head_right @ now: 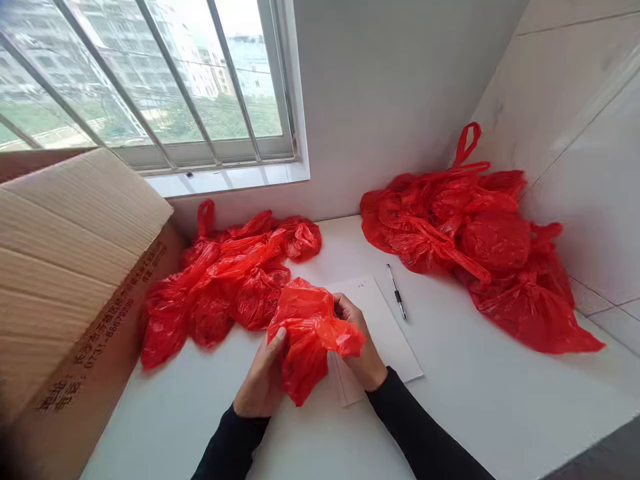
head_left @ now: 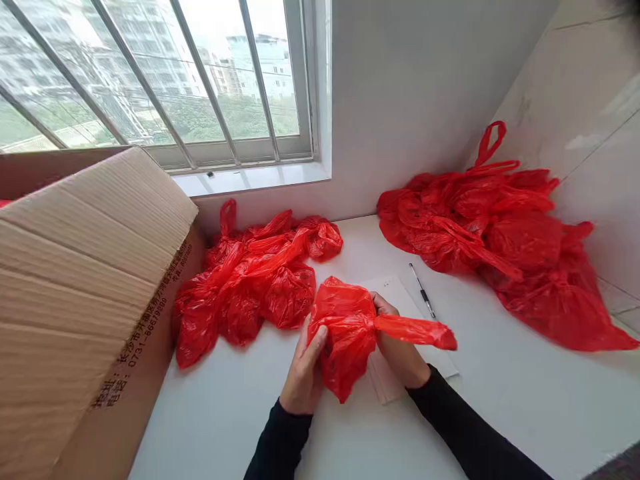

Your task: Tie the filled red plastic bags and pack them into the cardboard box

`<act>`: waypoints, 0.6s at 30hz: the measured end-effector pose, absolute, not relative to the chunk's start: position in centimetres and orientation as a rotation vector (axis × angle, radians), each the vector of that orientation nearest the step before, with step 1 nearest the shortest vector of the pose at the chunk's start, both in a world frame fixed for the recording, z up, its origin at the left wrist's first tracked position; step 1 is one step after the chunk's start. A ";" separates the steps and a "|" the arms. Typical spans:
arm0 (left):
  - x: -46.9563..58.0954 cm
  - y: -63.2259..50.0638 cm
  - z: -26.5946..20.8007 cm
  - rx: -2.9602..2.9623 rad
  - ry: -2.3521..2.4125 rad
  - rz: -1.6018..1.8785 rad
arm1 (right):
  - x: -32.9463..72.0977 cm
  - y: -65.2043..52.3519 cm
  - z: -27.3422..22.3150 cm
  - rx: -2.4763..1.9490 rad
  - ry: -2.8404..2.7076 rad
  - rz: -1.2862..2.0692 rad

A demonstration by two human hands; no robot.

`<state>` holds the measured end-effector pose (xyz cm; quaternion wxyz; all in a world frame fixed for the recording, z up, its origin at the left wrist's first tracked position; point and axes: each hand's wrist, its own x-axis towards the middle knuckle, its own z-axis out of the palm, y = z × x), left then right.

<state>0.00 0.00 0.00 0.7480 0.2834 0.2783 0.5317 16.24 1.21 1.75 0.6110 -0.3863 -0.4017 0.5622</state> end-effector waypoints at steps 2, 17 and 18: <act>-0.2 -0.1 0.3 0.568 0.588 1.089 | 16.6 1.2 1.5 -0.916 -0.889 1.270; -1.1 0.9 -0.3 0.520 0.737 1.383 | 15.6 0.0 1.9 -0.842 -1.360 1.338; -1.1 0.9 -0.5 0.513 0.744 1.390 | 15.5 0.0 1.9 -0.840 -1.387 1.338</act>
